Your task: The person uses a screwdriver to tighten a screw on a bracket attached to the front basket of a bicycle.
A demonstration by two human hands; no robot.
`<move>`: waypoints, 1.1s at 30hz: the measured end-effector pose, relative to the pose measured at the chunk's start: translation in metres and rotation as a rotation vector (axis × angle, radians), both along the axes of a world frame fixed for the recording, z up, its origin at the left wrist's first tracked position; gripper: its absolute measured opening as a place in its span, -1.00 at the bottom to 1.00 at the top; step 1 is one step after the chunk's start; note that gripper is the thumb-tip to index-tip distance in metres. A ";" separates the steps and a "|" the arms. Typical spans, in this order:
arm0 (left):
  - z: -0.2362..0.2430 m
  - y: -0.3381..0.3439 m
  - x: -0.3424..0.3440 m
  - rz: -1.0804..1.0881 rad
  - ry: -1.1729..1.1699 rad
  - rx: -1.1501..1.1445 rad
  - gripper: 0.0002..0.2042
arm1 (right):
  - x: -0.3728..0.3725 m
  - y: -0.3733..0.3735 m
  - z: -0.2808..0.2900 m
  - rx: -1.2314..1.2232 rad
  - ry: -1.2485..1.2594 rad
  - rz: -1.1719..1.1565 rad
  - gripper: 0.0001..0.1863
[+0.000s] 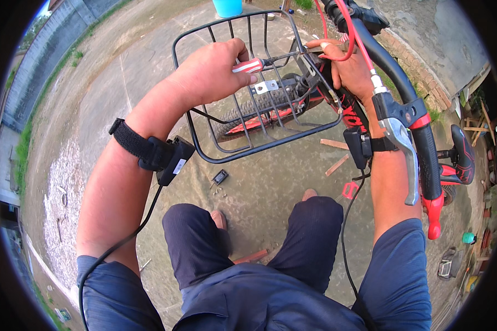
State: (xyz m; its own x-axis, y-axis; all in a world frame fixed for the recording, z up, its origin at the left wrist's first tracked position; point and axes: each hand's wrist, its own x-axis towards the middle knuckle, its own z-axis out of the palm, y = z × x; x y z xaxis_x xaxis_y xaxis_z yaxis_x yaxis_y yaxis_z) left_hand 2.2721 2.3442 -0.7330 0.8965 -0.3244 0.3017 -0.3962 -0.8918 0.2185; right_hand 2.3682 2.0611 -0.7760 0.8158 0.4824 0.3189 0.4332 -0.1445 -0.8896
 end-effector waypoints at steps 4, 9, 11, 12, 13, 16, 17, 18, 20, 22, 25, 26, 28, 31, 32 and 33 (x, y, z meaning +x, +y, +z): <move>0.013 -0.005 0.002 0.084 0.426 -0.174 -0.57 | -0.011 0.007 0.005 -0.075 -0.046 -0.105 -0.52; 0.014 -0.007 -0.001 0.087 0.267 -0.131 -0.58 | -0.029 0.014 0.020 -0.209 -0.107 -0.216 -0.52; 0.005 -0.001 0.000 0.002 0.014 -0.056 -0.57 | -0.033 0.016 0.024 -0.217 -0.117 -0.211 -0.52; 0.005 0.000 0.001 0.008 0.066 -0.055 -0.57 | -0.041 0.020 0.031 -0.230 -0.113 -0.212 -0.52; 0.006 0.001 0.002 0.014 0.117 -0.053 -0.57 | -0.041 0.021 0.032 -0.234 -0.103 -0.213 -0.52; 0.014 -0.001 0.003 0.042 0.366 -0.154 -0.57 | -0.033 0.017 0.027 -0.219 -0.083 -0.216 -0.53; 0.016 -0.002 0.004 0.054 0.467 -0.205 -0.57 | -0.030 0.016 0.023 -0.208 -0.084 -0.213 -0.53; 0.018 -0.003 0.003 0.058 0.494 -0.224 -0.59 | -0.027 0.015 0.020 -0.192 -0.101 -0.201 -0.53; 0.022 -0.006 0.001 0.067 0.546 -0.263 -0.64 | -0.024 0.013 0.016 -0.167 -0.133 -0.176 -0.54; 0.017 -0.007 -0.004 0.051 0.375 -0.194 -0.61 | -0.021 0.010 0.013 -0.156 -0.144 -0.164 -0.54; 0.010 -0.006 -0.004 0.033 0.173 -0.079 -0.60 | -0.018 0.007 0.010 -0.142 -0.139 -0.144 -0.54; 0.009 -0.005 -0.003 0.031 0.112 -0.037 -0.60 | -0.017 0.008 0.010 -0.138 -0.136 -0.138 -0.54; 0.008 0.003 0.003 -0.001 0.172 -0.046 -0.60 | -0.017 0.008 0.010 -0.128 -0.133 -0.125 -0.55; 0.013 0.000 0.003 0.029 0.391 -0.140 -0.59 | -0.016 0.006 0.007 -0.117 -0.128 -0.120 -0.55; 0.015 -0.003 0.002 0.053 0.484 -0.184 -0.59 | -0.016 0.005 0.007 -0.116 -0.129 -0.121 -0.55; 0.016 -0.004 0.002 0.059 0.487 -0.200 -0.58 | -0.015 0.004 0.006 -0.112 -0.129 -0.120 -0.55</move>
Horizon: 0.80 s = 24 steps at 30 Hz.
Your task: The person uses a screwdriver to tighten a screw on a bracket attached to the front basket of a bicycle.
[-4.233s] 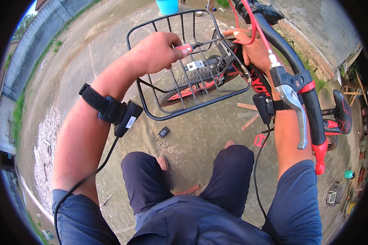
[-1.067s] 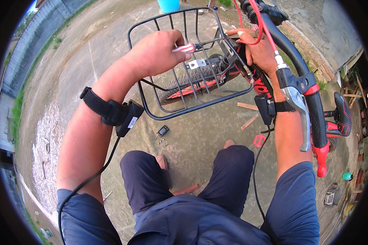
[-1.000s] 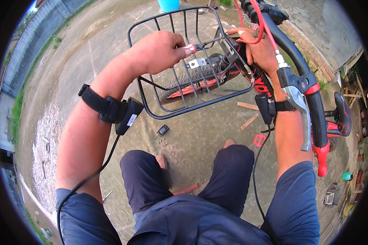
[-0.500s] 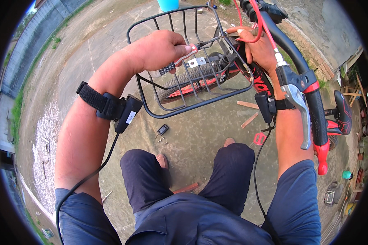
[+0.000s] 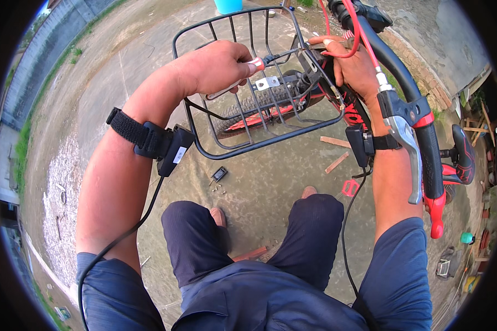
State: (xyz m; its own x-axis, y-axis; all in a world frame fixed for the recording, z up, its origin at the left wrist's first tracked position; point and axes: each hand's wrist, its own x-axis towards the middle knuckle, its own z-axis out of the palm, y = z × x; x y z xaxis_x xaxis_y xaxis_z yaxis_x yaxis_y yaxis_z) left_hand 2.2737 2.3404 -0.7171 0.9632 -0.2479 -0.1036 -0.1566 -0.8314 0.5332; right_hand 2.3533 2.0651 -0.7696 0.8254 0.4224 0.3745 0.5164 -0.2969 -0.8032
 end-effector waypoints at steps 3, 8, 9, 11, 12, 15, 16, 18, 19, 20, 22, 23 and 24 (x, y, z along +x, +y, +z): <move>0.002 -0.002 -0.002 0.024 -0.009 -0.015 -0.56 | 0.001 -0.001 -0.002 0.011 0.003 0.010 -0.55; -0.001 0.001 -0.006 0.005 -0.227 0.157 -0.60 | 0.008 -0.002 -0.006 0.043 -0.008 0.037 -0.55; 0.000 0.000 -0.008 0.011 -0.245 0.170 -0.61 | 0.008 -0.002 -0.006 0.044 -0.007 0.037 -0.55; 0.002 -0.001 -0.017 0.026 -0.281 0.196 -0.62 | 0.009 -0.002 -0.009 0.078 -0.011 0.053 -0.54; 0.001 0.001 -0.019 0.020 -0.337 0.192 -0.62 | 0.007 -0.001 -0.009 0.111 0.017 0.052 -0.54; 0.000 0.004 -0.026 0.048 -0.449 0.140 -0.60 | 0.012 0.000 -0.010 0.172 0.022 0.121 -0.53; 0.000 0.002 -0.029 0.089 -0.449 0.096 -0.59 | 0.013 -0.001 -0.010 0.145 0.021 0.098 -0.52; 0.000 -0.001 -0.034 0.152 -0.445 0.037 -0.56 | 0.004 0.002 -0.003 0.053 0.033 0.000 -0.52; -0.002 -0.002 -0.034 0.170 -0.442 0.017 -0.55 | 0.000 0.004 0.000 -0.014 0.044 -0.079 -0.52; -0.003 -0.003 -0.035 0.186 -0.443 0.000 -0.54 | -0.001 0.004 0.002 -0.016 0.056 -0.070 -0.52; -0.009 -0.010 -0.028 0.224 -0.366 -0.257 -0.74 | 0.003 0.002 0.001 -0.008 0.075 -0.052 -0.51; -0.010 -0.020 -0.025 0.269 -0.276 -0.415 -0.78 | 0.008 0.001 -0.003 0.003 0.082 -0.041 -0.51; -0.011 -0.030 -0.022 0.309 -0.182 -0.575 -0.82 | 0.013 -0.002 -0.006 0.011 0.089 -0.034 -0.51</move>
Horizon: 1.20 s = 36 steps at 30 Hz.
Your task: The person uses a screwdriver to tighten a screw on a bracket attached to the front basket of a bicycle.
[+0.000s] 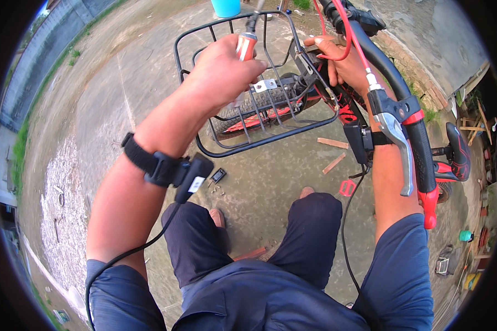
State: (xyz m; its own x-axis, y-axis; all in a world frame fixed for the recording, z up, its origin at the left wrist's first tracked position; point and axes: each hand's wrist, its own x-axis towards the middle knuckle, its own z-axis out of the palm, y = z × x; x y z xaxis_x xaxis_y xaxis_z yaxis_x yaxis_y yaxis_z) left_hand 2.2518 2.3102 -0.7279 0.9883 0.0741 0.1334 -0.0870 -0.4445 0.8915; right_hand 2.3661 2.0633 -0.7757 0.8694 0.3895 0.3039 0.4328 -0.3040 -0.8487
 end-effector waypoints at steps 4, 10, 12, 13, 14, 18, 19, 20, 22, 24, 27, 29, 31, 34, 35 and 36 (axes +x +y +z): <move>-0.010 -0.030 0.041 0.024 0.019 -0.235 -0.82 | 0.015 -0.001 -0.006 0.053 -0.086 0.088 -0.47; -0.035 -0.054 0.082 0.124 0.023 -0.369 -0.72 | 0.004 0.017 0.007 0.102 -0.008 0.097 -0.49; -0.040 -0.056 0.081 0.129 0.004 -0.356 -0.72 | -0.003 0.015 0.014 0.017 0.030 0.104 -0.51; -0.042 -0.055 0.080 0.123 0.011 -0.361 -0.73 | -0.002 0.016 0.016 -0.013 0.042 0.101 -0.52; -0.042 -0.058 0.078 0.127 -0.006 -0.381 -0.73 | -0.001 0.016 0.015 0.017 0.012 0.114 -0.57; -0.042 -0.064 0.075 0.145 -0.026 -0.387 -0.73 | -0.009 0.016 0.016 0.097 -0.046 0.126 -0.65; -0.042 -0.064 0.076 0.149 -0.019 -0.370 -0.72 | -0.012 0.016 0.020 0.062 -0.031 0.114 -0.65; -0.040 -0.063 0.075 0.139 0.001 -0.329 -0.72 | -0.014 0.014 0.024 0.024 -0.015 0.097 -0.65; -0.035 -0.058 0.070 0.123 0.040 -0.245 -0.73 | -0.009 0.016 0.022 -0.014 -0.020 0.101 -0.64; -0.034 -0.049 0.068 0.104 0.123 -0.141 -0.73 | 0.000 0.018 0.016 -0.054 -0.041 0.105 -0.51; -0.023 -0.035 0.054 0.070 0.158 0.080 -0.65 | -0.001 0.013 0.021 -0.154 -0.029 0.076 -0.51; -0.018 -0.017 0.043 0.050 0.137 0.301 -0.55 | 0.005 0.015 0.011 -0.083 -0.079 0.062 -0.51; -0.019 -0.002 0.034 0.005 0.003 0.522 -0.59 | 0.011 0.012 0.006 -0.045 -0.096 0.069 -0.51; -0.008 -0.004 0.015 -0.089 -0.093 0.781 -0.67 | 0.008 0.006 0.008 -0.027 -0.065 0.108 -0.51; -0.007 -0.001 0.009 -0.116 -0.127 0.881 -0.69 | 0.005 0.008 0.011 -0.019 -0.050 0.138 -0.51; -0.009 0.002 0.008 -0.103 -0.165 0.932 -0.71 | 0.002 0.009 0.013 -0.018 -0.038 0.153 -0.51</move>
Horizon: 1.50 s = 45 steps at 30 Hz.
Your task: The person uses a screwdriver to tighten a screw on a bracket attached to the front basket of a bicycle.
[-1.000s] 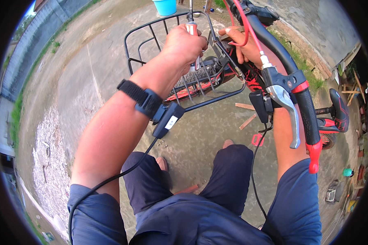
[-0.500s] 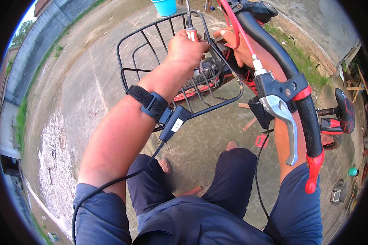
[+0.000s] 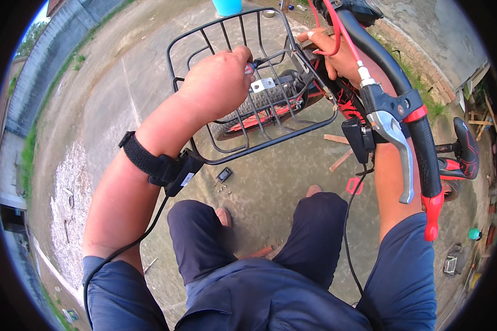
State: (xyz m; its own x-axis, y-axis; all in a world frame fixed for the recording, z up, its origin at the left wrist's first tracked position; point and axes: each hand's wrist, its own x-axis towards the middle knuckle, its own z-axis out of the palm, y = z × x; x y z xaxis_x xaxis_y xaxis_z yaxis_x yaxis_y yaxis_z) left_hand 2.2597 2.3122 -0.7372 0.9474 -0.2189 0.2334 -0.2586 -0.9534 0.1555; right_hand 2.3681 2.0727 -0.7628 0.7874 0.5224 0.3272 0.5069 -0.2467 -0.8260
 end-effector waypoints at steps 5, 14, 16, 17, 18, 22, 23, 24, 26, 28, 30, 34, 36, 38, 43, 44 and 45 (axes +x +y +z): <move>-0.009 0.001 -0.004 0.043 -0.123 0.066 -0.76 | -0.022 0.005 0.017 -0.041 0.048 -0.094 -0.51; -0.013 0.001 -0.004 -0.007 -0.196 0.081 -0.74 | -0.015 0.005 0.011 -0.007 0.089 -0.113 -0.53; -0.013 0.000 -0.005 -0.002 -0.189 0.078 -0.74 | -0.018 0.007 0.013 -0.026 0.067 -0.133 -0.53; -0.014 0.000 -0.004 0.004 -0.184 0.080 -0.74 | -0.020 0.008 0.015 -0.036 0.071 -0.149 -0.53; -0.014 -0.001 -0.004 0.010 -0.178 0.082 -0.73 | -0.022 0.009 0.017 -0.047 0.074 -0.164 -0.54; -0.015 -0.002 -0.003 0.010 -0.175 0.086 -0.73 | -0.019 0.007 0.014 -0.033 0.058 -0.160 -0.54; -0.015 -0.001 -0.003 0.012 -0.179 0.092 -0.73 | -0.019 0.007 0.014 -0.029 0.062 -0.157 -0.54; -0.015 -0.001 -0.003 0.014 -0.183 0.098 -0.73 | -0.020 0.008 0.015 -0.026 0.066 -0.155 -0.54; -0.014 0.000 -0.004 0.021 -0.177 0.099 -0.74 | -0.021 0.009 0.016 -0.027 0.079 -0.156 -0.54; -0.015 -0.001 -0.003 0.021 -0.173 0.098 -0.74 | -0.020 0.008 0.015 -0.024 0.080 -0.153 -0.55; -0.016 -0.002 -0.001 0.019 -0.173 0.100 -0.73 | -0.017 0.006 0.014 -0.065 0.069 -0.166 -0.55; -0.012 -0.001 -0.004 0.007 -0.127 0.040 -0.75 | -0.018 0.001 0.010 -0.103 0.042 -0.189 -0.55; -0.009 0.002 0.001 -0.024 -0.011 -0.065 -0.75 | -0.015 -0.002 0.003 -0.059 0.049 -0.177 -0.55; -0.006 0.006 0.005 -0.039 0.082 -0.178 -0.72 | -0.006 -0.008 -0.005 -0.029 0.070 -0.163 -0.56; -0.002 0.012 0.014 0.020 0.478 -0.570 -0.65 | 0.005 -0.015 -0.014 -0.015 0.101 -0.136 -0.56; -0.005 0.013 0.014 -0.016 0.356 -0.488 -0.64 | 0.006 -0.016 -0.015 -0.013 0.103 -0.128 -0.56; -0.009 0.013 0.012 -0.051 0.234 -0.407 -0.64 | 0.007 -0.016 -0.015 -0.011 0.104 -0.120 -0.56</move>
State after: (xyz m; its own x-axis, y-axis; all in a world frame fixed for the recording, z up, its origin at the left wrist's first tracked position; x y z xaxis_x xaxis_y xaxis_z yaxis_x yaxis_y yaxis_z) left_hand 2.2720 2.3256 -0.7460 0.9753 -0.2013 0.0912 -0.2167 -0.7900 0.5735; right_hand 2.3748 2.0567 -0.7782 0.8738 0.4257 0.2350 0.3847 -0.3097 -0.8695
